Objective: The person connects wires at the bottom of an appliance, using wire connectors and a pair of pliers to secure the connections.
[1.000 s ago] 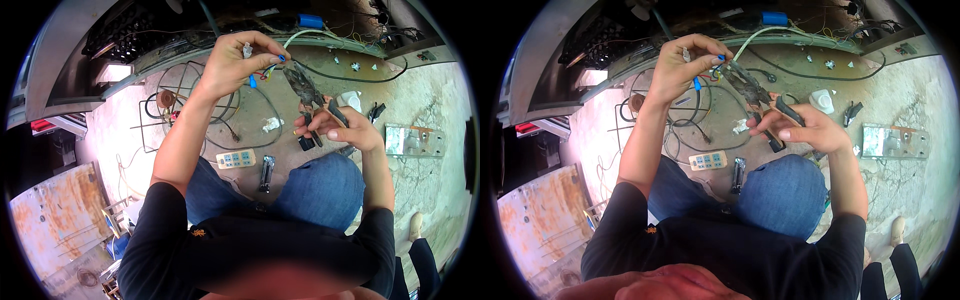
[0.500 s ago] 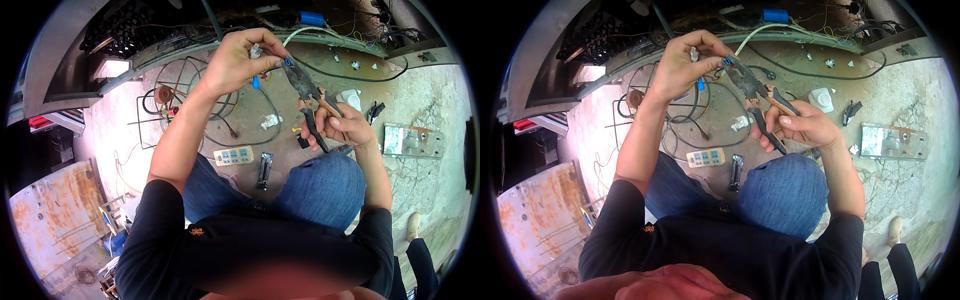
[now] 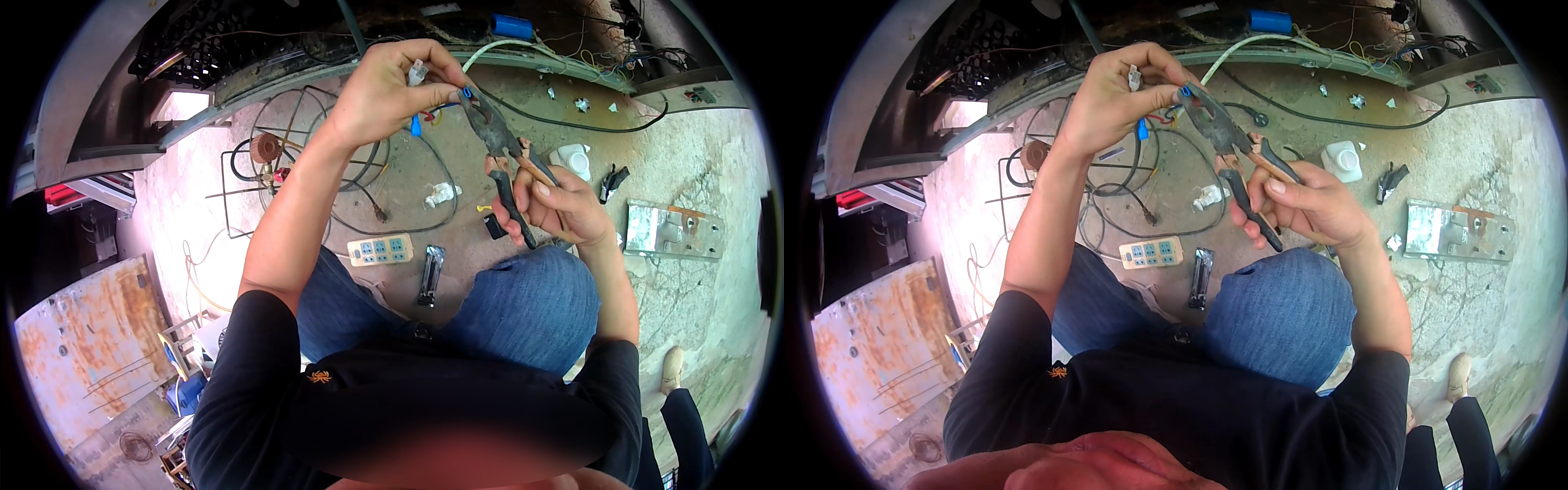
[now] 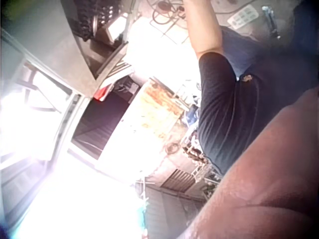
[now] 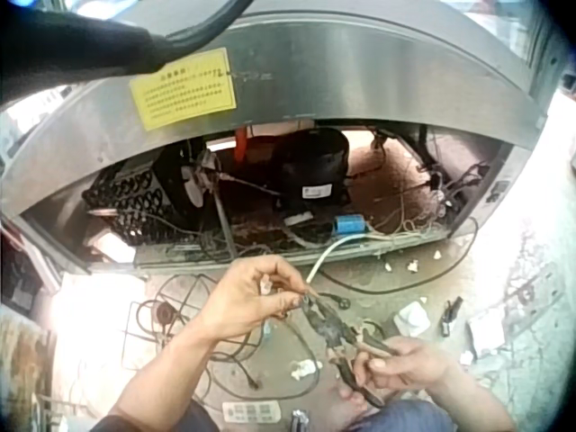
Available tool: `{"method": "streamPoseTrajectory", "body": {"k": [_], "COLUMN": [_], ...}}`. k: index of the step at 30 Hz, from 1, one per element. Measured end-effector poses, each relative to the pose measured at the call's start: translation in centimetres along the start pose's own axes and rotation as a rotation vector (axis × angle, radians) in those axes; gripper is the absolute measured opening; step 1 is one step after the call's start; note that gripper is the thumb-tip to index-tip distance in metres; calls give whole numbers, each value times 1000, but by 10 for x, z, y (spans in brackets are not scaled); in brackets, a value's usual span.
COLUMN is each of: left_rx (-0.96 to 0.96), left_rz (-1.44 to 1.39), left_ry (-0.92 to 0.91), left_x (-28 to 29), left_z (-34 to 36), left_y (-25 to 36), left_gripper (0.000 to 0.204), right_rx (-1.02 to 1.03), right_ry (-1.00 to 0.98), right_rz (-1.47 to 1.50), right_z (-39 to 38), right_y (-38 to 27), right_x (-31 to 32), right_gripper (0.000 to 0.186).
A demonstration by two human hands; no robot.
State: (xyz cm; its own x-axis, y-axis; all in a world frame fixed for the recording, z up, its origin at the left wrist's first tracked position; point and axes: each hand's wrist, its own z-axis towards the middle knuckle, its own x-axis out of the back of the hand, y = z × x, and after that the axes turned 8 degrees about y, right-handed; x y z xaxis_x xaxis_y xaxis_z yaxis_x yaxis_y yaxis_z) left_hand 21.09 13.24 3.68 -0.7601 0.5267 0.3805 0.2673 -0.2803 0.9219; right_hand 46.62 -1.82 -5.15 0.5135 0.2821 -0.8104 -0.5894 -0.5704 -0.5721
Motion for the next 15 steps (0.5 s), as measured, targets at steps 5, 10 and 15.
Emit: {"method": "streamPoseTrajectory", "body": {"k": [5, 10, 15], "left_rx": [41, 85, 49], "left_rz": [-74, -72, -63], "left_ry": [48, 47, 37], "left_x": [-2, -3, -2], "left_z": [-1, 0, 1], "left_y": [0, 2, -2], "left_gripper": [12, 12, 12], "right_rx": [23, 24, 26], "right_ry": [55, 100, 131], "right_rz": [-3, -22, -79], "right_z": [1, 0, 0], "right_y": [2, 2, 1], "right_x": [-12, -15, -17], "right_gripper": [31, 34, 38]}}
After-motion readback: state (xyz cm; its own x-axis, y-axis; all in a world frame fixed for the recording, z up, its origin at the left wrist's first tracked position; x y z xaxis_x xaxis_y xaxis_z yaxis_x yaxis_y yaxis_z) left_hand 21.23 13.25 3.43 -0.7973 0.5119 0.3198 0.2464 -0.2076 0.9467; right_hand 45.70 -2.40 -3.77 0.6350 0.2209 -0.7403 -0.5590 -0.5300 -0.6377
